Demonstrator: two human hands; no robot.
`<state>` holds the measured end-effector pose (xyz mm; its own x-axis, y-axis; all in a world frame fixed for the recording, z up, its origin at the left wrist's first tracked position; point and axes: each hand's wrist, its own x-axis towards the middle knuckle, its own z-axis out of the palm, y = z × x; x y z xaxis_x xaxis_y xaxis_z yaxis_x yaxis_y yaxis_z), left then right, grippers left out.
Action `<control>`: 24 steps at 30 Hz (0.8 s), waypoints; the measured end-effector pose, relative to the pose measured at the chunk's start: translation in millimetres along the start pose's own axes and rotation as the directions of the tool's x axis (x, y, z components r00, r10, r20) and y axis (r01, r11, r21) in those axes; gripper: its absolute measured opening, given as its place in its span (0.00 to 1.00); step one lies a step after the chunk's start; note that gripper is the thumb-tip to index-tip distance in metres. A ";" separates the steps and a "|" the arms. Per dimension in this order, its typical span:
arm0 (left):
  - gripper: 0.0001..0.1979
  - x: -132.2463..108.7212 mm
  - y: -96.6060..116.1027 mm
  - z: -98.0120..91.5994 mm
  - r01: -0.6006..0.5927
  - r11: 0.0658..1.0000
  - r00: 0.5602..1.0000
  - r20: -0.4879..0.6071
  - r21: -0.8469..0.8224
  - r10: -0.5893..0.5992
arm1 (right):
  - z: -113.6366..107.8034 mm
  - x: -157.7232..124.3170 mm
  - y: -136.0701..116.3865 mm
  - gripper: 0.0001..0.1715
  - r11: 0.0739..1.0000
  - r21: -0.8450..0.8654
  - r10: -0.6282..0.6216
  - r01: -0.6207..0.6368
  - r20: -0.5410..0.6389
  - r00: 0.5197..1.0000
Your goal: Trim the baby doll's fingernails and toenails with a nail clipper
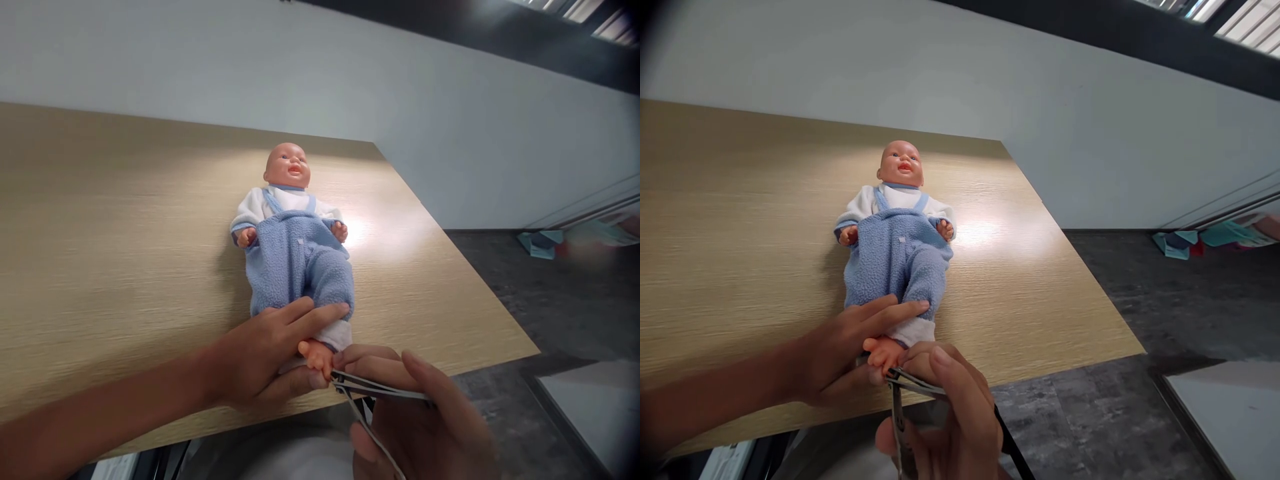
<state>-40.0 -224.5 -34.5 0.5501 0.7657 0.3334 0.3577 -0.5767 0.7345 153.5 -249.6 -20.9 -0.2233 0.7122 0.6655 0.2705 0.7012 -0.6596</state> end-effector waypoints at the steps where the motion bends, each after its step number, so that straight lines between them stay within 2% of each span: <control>1: 0.31 0.3 0.0 0.0 -0.006 1.000 1.000 -0.003 0.003 0.006 | 1.5 2.3 -1.4 0.28 0.997 0.080 0.015 -0.011 -0.050 0.999; 3: 0.31 1.0 -0.2 0.0 -0.023 1.000 1.000 -0.007 0.008 0.023 | 5.1 6.3 -2.9 0.26 0.977 0.212 0.031 -0.007 -0.110 0.993; 6: 0.31 1.5 -0.6 0.0 -0.031 0.999 1.000 -0.005 0.009 0.031 | 10.4 9.3 -2.1 0.28 0.962 0.269 0.005 0.038 -0.156 0.988; 11: 0.31 1.3 -0.7 0.0 -0.025 1.000 1.000 -0.005 0.002 0.025 | 11.9 9.4 -2.0 0.27 0.954 0.300 0.051 0.001 -0.165 0.985; 16: 0.31 0.7 -1.4 1.2 -0.015 1.000 1.000 -0.002 0.000 0.015 | 6.1 8.0 -5.8 0.22 0.977 0.203 0.098 -0.070 -0.129 0.987; 20: 0.31 1.4 -2.3 1.8 -0.024 1.000 1.000 -0.005 -0.011 0.024 | -0.3 10.8 -5.8 0.26 0.975 0.219 0.047 -0.033 -0.059 0.997; 24: 0.31 2.7 -3.0 1.9 -0.044 0.999 0.999 -0.015 -0.020 0.044 | -9.8 19.9 -3.1 0.34 0.967 0.249 0.023 -0.057 0.139 0.990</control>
<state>-38.1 -221.2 -36.9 0.5536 0.7440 0.3742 0.3180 -0.6042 0.7306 157.4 -237.9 -2.1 -0.3455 0.7256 0.5952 0.0413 0.6453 -0.7628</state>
